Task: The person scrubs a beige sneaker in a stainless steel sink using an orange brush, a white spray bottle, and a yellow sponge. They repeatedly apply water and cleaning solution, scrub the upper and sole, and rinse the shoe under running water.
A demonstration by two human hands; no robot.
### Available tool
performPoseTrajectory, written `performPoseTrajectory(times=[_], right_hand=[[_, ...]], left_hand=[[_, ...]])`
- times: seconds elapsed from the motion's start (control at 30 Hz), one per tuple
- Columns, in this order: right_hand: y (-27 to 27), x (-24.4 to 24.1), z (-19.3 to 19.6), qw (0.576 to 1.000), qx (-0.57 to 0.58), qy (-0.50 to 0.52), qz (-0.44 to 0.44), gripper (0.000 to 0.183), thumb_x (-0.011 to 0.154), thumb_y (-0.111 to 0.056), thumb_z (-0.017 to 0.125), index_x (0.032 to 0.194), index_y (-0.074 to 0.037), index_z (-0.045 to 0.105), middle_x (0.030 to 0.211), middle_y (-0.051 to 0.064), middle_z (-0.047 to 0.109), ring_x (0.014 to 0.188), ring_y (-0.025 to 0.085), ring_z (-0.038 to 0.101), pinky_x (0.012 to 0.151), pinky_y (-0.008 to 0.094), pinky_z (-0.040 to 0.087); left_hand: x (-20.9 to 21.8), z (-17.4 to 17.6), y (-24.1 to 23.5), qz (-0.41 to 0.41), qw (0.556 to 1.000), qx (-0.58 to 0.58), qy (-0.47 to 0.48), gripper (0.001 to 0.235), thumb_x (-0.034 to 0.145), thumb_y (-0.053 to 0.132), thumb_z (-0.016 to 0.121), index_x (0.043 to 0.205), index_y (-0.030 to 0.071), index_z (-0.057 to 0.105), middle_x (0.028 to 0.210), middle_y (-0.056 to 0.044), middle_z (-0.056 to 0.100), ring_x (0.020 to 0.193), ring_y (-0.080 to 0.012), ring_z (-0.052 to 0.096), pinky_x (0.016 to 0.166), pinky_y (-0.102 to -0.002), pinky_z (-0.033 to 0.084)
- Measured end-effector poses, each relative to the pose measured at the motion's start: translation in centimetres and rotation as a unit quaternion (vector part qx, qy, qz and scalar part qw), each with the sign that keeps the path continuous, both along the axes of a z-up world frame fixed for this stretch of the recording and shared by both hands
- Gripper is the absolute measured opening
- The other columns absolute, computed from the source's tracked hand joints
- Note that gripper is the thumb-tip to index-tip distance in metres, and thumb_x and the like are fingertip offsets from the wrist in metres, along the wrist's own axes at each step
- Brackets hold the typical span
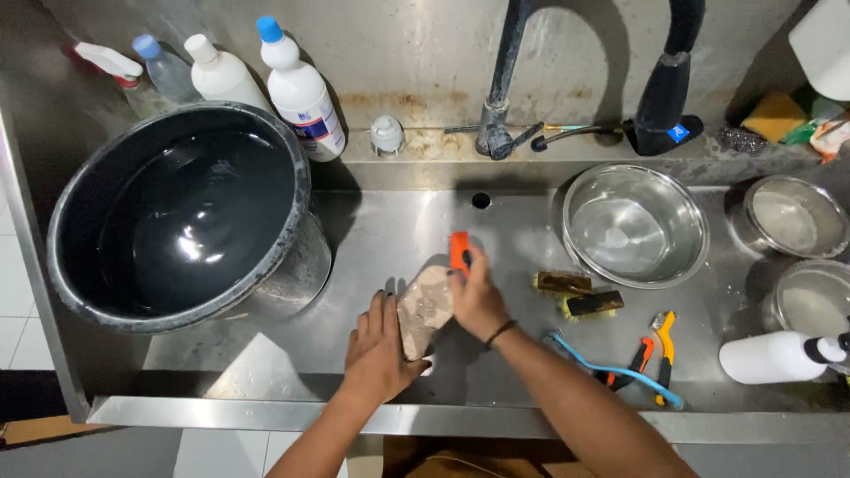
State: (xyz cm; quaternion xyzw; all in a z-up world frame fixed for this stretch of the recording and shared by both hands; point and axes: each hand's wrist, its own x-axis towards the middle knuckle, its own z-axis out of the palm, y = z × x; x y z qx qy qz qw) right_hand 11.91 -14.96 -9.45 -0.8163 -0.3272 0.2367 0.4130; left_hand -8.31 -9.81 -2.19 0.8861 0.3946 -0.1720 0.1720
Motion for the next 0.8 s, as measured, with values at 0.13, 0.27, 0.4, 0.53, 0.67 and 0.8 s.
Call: performPoseTrajectory(times=[0.13, 0.27, 0.4, 0.53, 0.67, 0.8], right_hand=[[-5.8, 8.8, 2.0, 0.988, -0.07, -0.136, -0.037, 0.053, 0.095, -0.024, 0.053, 0.145, -0.008, 0.045, 0.111, 0.02, 0.072, 0.095, 0.044, 0.07, 0.078, 0.053, 0.053], [-11.1, 19.1, 2.4, 0.916, -0.179, -0.354, -0.063, 0.05, 0.095, -0.016, 0.059, 0.143, -0.005, 0.059, 0.109, 0.03, 0.069, 0.102, 0.05, 0.07, 0.083, 0.058, 0.057], [-13.1, 22.9, -0.1, 0.911, -0.33, -0.245, -0.038, 0.053, 0.096, -0.035, 0.05, 0.147, -0.024, 0.059, 0.11, 0.025, 0.076, 0.109, 0.04, 0.072, 0.088, 0.053, 0.059], [-10.7, 11.1, 9.1, 0.994, -0.095, -0.038, -0.028, 0.069, 0.098, -0.056, 0.033, 0.141, -0.012, 0.064, 0.125, 0.035, 0.065, 0.122, 0.056, 0.056, 0.102, 0.064, 0.047], [-7.2, 3.8, 5.3, 0.966, 0.036, -0.221, 0.129, 0.03, 0.098, -0.015, 0.055, 0.121, -0.007, 0.072, 0.088, 0.021, 0.076, 0.079, 0.038, 0.074, 0.067, 0.045, 0.061], [-7.5, 2.1, 1.7, 0.946, -0.009, -0.288, 0.148, 0.055, 0.102, -0.012, 0.046, 0.155, -0.007, 0.037, 0.09, 0.023, 0.072, 0.06, 0.032, 0.07, 0.043, 0.036, 0.055]], left_hand=[[0.5, -1.8, 0.5, -0.036, 0.991, 0.054, -0.12, 0.106, 0.074, 0.045, 0.084, 0.149, -0.003, 0.029, 0.153, -0.025, 0.031, 0.132, -0.0424, 0.042, 0.103, -0.052, 0.045], [2.4, -2.3, 1.6, -0.107, 0.981, 0.131, -0.097, 0.101, 0.067, 0.051, 0.079, 0.147, 0.003, 0.038, 0.135, -0.016, 0.047, 0.125, -0.0343, 0.05, 0.1, -0.044, 0.045], [5.0, -1.2, 1.7, -0.198, 0.942, 0.259, -0.084, 0.107, 0.061, 0.056, 0.075, 0.148, 0.005, 0.04, 0.133, -0.014, 0.049, 0.12, -0.0321, 0.05, 0.095, -0.05, 0.044], [7.3, -1.5, 2.0, -0.217, 0.931, 0.282, -0.075, 0.112, 0.056, 0.06, 0.077, 0.147, 0.005, 0.044, 0.132, -0.015, 0.05, 0.114, -0.0329, 0.05, 0.082, -0.053, 0.047], [9.1, -1.6, 0.7, -0.245, 0.919, 0.296, -0.092, 0.112, 0.054, 0.062, 0.08, 0.142, 0.0, 0.048, 0.124, -0.017, 0.054, 0.11, -0.0341, 0.053, 0.08, -0.05, 0.047], [9.5, -2.4, 0.2, -0.228, 0.933, 0.262, -0.09, 0.113, 0.053, 0.07, 0.08, 0.137, 0.001, 0.051, 0.116, -0.016, 0.059, 0.103, -0.0344, 0.058, 0.079, -0.05, 0.048]])
